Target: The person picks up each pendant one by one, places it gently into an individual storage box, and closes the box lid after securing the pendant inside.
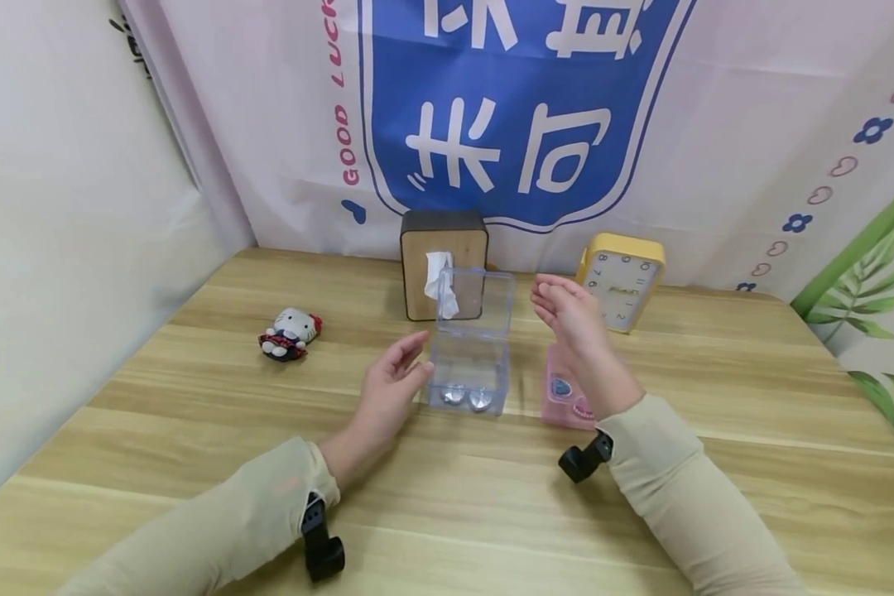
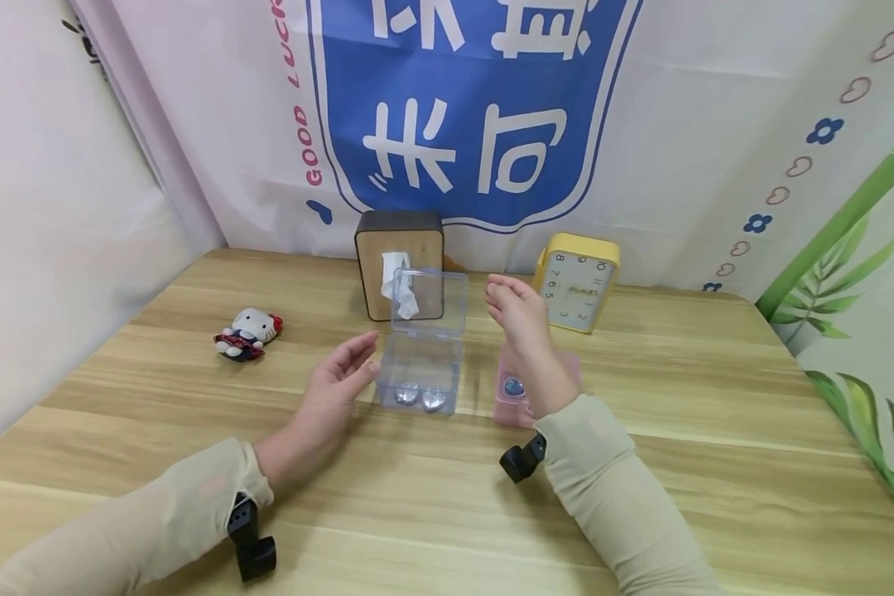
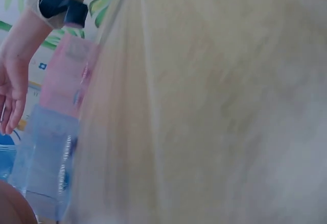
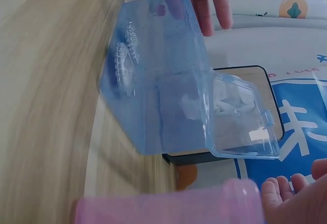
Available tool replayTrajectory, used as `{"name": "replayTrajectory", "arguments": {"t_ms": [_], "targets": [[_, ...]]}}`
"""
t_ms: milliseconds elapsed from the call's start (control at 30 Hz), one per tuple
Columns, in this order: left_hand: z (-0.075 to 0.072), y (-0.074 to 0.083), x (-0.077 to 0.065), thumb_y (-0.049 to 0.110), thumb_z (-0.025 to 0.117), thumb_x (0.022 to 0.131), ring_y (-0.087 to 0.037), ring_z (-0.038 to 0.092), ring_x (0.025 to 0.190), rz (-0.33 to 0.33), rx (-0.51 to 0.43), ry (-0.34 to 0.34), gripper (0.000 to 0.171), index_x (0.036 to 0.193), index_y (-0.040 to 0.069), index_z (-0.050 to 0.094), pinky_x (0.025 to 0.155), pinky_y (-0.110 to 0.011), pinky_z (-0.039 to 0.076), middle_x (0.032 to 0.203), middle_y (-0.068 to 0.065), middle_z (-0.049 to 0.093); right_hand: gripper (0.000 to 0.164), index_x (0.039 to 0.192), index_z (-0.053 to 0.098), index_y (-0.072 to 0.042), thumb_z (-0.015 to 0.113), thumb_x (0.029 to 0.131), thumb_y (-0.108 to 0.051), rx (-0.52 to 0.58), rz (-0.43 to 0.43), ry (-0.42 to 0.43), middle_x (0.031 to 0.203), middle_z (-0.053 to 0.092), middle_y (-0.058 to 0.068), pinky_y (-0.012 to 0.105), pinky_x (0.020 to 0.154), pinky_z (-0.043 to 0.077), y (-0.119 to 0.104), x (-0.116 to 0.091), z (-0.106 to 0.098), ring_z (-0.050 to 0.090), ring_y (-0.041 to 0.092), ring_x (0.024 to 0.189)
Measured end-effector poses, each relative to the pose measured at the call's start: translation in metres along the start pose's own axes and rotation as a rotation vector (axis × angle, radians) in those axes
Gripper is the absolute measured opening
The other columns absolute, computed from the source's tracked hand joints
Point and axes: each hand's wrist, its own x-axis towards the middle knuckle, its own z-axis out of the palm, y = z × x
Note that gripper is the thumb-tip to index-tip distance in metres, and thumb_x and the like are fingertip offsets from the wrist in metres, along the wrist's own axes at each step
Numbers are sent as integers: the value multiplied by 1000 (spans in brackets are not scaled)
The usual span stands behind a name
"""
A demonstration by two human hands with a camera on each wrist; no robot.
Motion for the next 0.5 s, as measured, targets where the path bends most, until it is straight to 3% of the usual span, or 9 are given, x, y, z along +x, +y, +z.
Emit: {"name": "replayTrajectory", "arguments": {"t_ms": [233,333,500], "targets": [[4,-10,1,-7,52,84,-26,32,135,-89,-58,21,49,132,-3,44,113,-34,28,143,-16,39,39,133,40,6,42,95,-3,19,24,8,136,43,19,28,107,38,7,12,11,48,24,118],[6,-13,-1,-6,53,84,-26,31,135,-116,-59,23,49,132,-2,45,113,-33,27,144,-14,38,38,131,41,7,42,94,-2,35,31,19,137,42,22,30,108,37,11,17,15,43,30,125],[10,-16,-4,-5,53,85,-27,29,137,-140,-72,11,51,134,-4,42,114,-34,26,146,-17,34,37,130,43,6,43,94,-3,34,53,31,135,44,21,28,106,40,15,23,20,47,28,121]]}}
